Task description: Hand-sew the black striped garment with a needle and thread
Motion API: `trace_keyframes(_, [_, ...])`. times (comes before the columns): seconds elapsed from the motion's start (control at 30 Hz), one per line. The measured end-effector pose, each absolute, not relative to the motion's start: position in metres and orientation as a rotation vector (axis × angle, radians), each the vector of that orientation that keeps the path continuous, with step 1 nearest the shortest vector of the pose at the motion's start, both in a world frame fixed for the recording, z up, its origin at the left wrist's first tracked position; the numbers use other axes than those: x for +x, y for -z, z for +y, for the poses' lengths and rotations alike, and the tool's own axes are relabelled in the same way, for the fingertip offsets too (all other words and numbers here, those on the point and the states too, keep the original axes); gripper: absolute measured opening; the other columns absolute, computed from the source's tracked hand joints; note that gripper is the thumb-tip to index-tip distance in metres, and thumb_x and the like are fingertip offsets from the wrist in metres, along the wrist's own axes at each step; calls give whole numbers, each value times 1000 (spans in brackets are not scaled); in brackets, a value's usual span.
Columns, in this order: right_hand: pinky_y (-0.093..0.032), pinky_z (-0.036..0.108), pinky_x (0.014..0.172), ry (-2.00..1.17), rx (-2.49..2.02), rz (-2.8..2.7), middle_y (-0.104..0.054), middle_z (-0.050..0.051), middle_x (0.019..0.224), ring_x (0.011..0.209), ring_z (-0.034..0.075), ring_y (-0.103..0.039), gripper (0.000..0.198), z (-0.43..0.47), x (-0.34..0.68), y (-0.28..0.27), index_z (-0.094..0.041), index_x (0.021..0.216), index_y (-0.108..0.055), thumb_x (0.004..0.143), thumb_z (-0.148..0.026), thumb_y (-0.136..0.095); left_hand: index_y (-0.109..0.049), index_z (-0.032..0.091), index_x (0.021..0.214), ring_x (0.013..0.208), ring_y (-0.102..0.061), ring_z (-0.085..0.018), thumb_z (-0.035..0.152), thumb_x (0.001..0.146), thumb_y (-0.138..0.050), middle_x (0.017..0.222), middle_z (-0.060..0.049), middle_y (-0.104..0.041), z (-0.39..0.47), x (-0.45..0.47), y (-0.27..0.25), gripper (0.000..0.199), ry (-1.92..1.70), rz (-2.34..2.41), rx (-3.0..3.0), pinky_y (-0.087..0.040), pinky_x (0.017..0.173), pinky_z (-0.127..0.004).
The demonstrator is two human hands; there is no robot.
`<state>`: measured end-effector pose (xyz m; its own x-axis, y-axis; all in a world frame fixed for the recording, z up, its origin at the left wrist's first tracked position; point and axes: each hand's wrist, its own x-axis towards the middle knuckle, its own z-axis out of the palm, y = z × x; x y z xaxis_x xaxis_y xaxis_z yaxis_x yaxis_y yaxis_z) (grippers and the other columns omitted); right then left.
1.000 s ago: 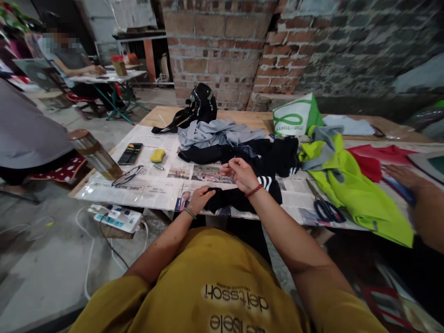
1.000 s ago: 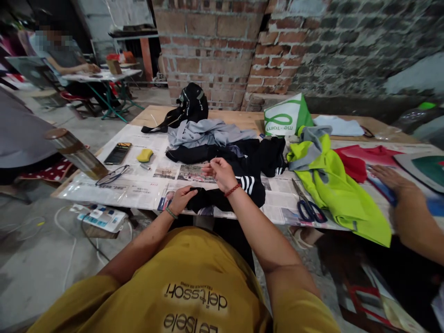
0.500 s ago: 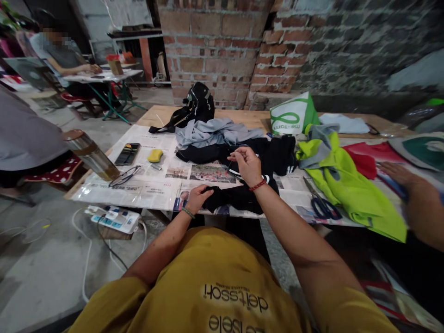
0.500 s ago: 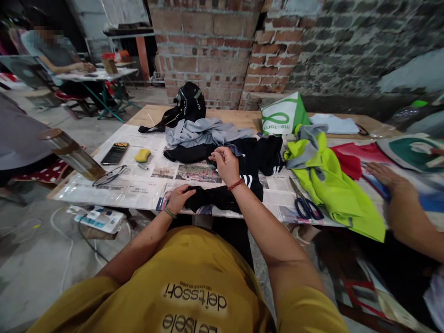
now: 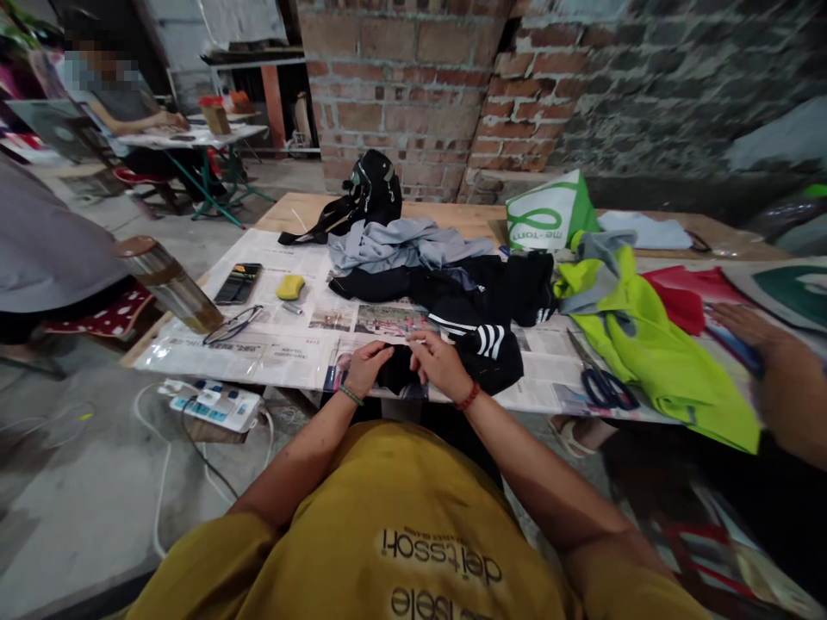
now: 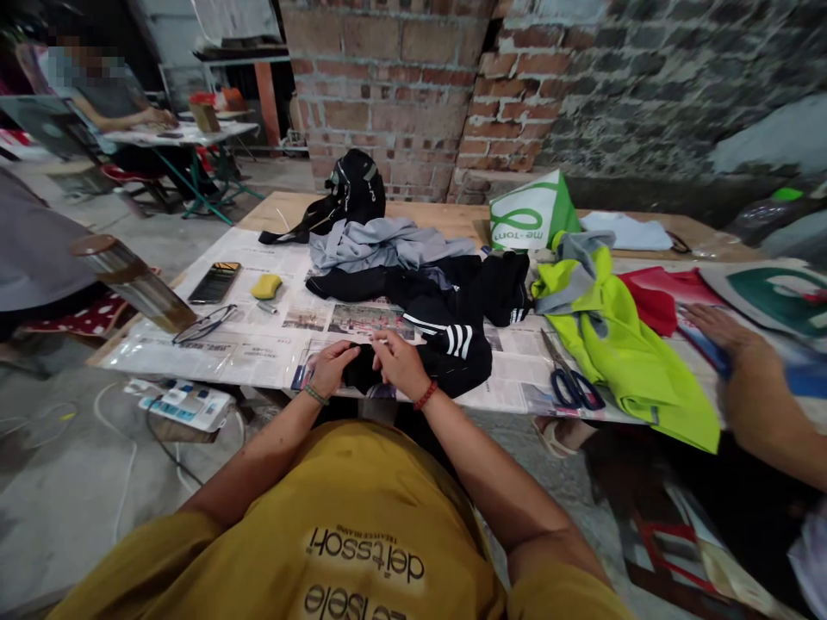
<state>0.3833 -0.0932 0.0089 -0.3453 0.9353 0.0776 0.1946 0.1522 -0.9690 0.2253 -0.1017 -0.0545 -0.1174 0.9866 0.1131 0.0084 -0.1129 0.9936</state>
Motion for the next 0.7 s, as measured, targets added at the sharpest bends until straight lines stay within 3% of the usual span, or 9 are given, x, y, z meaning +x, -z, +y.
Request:
trace_keyframes(0.23, [-35, 19, 42, -1136, -1209, -1828, -51, -7, 45, 37, 8, -44, 14, -115, 377, 23, -19, 76, -56, 82, -26, -45, -65, 14, 73, 67, -50, -11, 32, 67, -65, 70, 1, -59, -100, 225, 59, 18, -1436, 1232, 1170, -41, 65, -22])
trace_keyframes(0.7, [-36, 21, 45, -1117, -1268, -1783, -50, -6, 45, 41, 10, -46, 15, -112, 374, 34, -20, 74, -56, 81, -27, -44, -68, 14, 77, 71, -56, -13, 27, 63, -68, 75, -2, -65, -97, 224, 66, 19, -1452, 1236, 1169, -44, 70, -25])
